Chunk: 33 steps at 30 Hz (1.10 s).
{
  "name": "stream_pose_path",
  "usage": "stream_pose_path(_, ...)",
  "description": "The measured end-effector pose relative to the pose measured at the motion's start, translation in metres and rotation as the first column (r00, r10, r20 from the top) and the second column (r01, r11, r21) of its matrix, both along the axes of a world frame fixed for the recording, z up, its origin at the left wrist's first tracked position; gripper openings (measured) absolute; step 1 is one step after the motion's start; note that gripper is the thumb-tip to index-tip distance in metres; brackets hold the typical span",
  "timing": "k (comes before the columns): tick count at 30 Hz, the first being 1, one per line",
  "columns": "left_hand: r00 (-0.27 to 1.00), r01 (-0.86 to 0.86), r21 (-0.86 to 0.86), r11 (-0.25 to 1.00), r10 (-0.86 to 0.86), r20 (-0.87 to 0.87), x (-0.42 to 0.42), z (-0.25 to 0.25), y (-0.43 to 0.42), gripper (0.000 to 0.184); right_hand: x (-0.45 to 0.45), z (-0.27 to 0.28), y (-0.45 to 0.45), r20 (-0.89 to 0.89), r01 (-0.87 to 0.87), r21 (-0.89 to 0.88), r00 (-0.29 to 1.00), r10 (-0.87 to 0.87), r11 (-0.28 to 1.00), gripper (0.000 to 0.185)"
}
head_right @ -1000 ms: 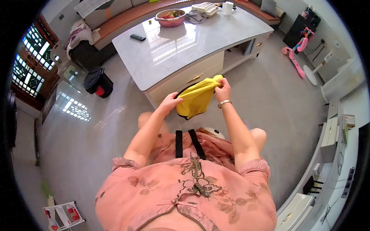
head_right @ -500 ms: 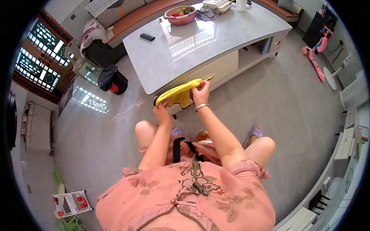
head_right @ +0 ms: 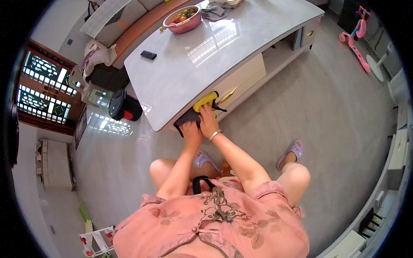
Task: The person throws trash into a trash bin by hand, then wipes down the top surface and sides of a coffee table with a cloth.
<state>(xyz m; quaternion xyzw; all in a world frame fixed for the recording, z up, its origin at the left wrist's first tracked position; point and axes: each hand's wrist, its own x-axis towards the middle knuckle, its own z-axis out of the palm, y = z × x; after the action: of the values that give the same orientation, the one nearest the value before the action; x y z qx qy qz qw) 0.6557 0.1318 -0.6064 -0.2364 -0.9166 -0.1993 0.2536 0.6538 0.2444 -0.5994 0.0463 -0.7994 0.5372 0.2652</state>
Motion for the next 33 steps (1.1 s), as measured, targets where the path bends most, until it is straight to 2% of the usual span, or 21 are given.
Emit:
stream_pose_path(2,1.0,-0.016,-0.205,0.979,0.016,0.0,-0.012,0.005,0.017,0.025,-0.01,-0.003,0.023,-0.01,0.039,0.004,0.999,-0.039,0.999,0.042)
stream_pose_path(5,0.993,0.097,-0.238,0.967,-0.079,0.086,-0.029,0.01,0.048,0.028,-0.019,0.004,0.07,-0.046,0.094,0.063,0.995,-0.091,0.994,0.045)
stream_pose_path(6,0.992,0.11,-0.3,0.947,-0.088,0.086,-0.033,0.02,0.061,0.03,-0.022,0.004,0.083,-0.008,0.11,0.063,0.994,-0.11,0.992,0.045)
stream_pose_path(8,0.981,0.179,-0.314,0.932,-0.146,0.127,-0.044,0.035,0.09,0.031,-0.037,-0.003,0.111,0.027,0.132,0.058,0.991,-0.134,0.99,0.046)
stream_pose_path(10,0.965,0.248,-0.327,0.912,-0.202,0.17,-0.059,0.037,0.118,0.033,-0.062,-0.015,0.136,-0.018,0.331,-0.017,0.943,-0.331,0.944,0.045)
stream_pose_path(11,0.955,0.289,-0.307,0.907,-0.249,0.163,-0.066,0.037,0.132,0.034,-0.071,-0.016,0.149,-0.022,0.342,-0.026,0.939,-0.343,0.939,0.045)
stream_pose_path(13,0.937,0.346,-0.299,0.889,-0.313,0.153,-0.074,0.035,0.147,0.035,-0.08,-0.007,0.17,0.069,0.348,-0.26,0.937,-0.342,0.901,0.045)
stream_pose_path(15,0.942,0.335,-0.316,0.888,-0.305,0.142,-0.077,0.033,0.154,0.039,-0.084,-0.006,0.176,0.112,0.36,-0.251,0.933,-0.343,0.898,0.048)
stream_pose_path(17,0.947,0.319,-0.316,0.894,-0.289,0.138,-0.07,0.025,0.142,0.04,-0.083,-0.022,0.161,-0.031,0.334,-0.161,0.939,-0.343,0.929,0.049)
stream_pose_path(18,0.955,0.292,-0.309,0.905,-0.262,0.135,-0.065,0.017,0.131,0.042,-0.08,-0.039,0.144,-0.027,0.334,-0.138,0.94,-0.34,0.933,0.049)
stream_pose_path(20,0.958,0.193,-0.41,0.892,-0.082,0.274,-0.054,-0.014,0.094,0.046,-0.059,-0.05,0.11,-0.031,0.296,-0.049,0.954,-0.298,0.954,0.049)
stream_pose_path(21,0.957,0.2,-0.417,0.886,-0.087,0.275,-0.05,-0.028,0.076,0.046,-0.047,-0.046,0.101,-0.036,0.257,0.017,0.966,-0.256,0.966,0.05)
stream_pose_path(23,0.969,0.248,-0.439,0.864,-0.211,0.131,-0.048,-0.044,0.049,0.045,-0.045,-0.047,0.098,-0.031,0.26,0.015,0.965,-0.259,0.966,0.051)
stream_pose_path(25,0.966,0.258,-0.448,0.856,-0.212,0.151,-0.047,-0.026,0.062,0.041,-0.048,-0.051,0.096,-0.021,0.255,0.006,0.967,-0.255,0.967,0.052)
stream_pose_path(27,0.961,0.274,-0.447,0.851,-0.222,0.167,-0.057,-0.005,0.09,0.038,-0.066,-0.053,0.118,-0.078,0.386,0.051,0.921,-0.382,0.921,0.052)
stream_pose_path(29,0.889,0.351,-0.388,0.852,-0.434,-0.148,-0.074,0.007,0.125,0.029,-0.077,-0.034,0.151,-0.1,0.435,0.024,0.897,-0.431,0.9,0.051)
stream_pose_path(30,0.886,0.359,-0.388,0.849,-0.441,-0.144,-0.08,0.013,0.142,0.029,-0.082,-0.025,0.169,-0.124,0.474,0.002,0.874,-0.47,0.881,0.05)
stream_pose_path(32,0.942,0.332,-0.448,0.83,-0.319,0.109,-0.091,0.019,0.175,0.026,-0.097,-0.026,0.205,-0.22,0.485,-0.024,0.851,-0.478,0.874,0.048)
stream_pose_path(33,0.941,0.335,-0.45,0.828,-0.317,0.118,-0.098,0.02,0.19,0.026,-0.105,-0.026,0.219,-0.194,0.469,-0.137,0.851,-0.488,0.873,0.047)
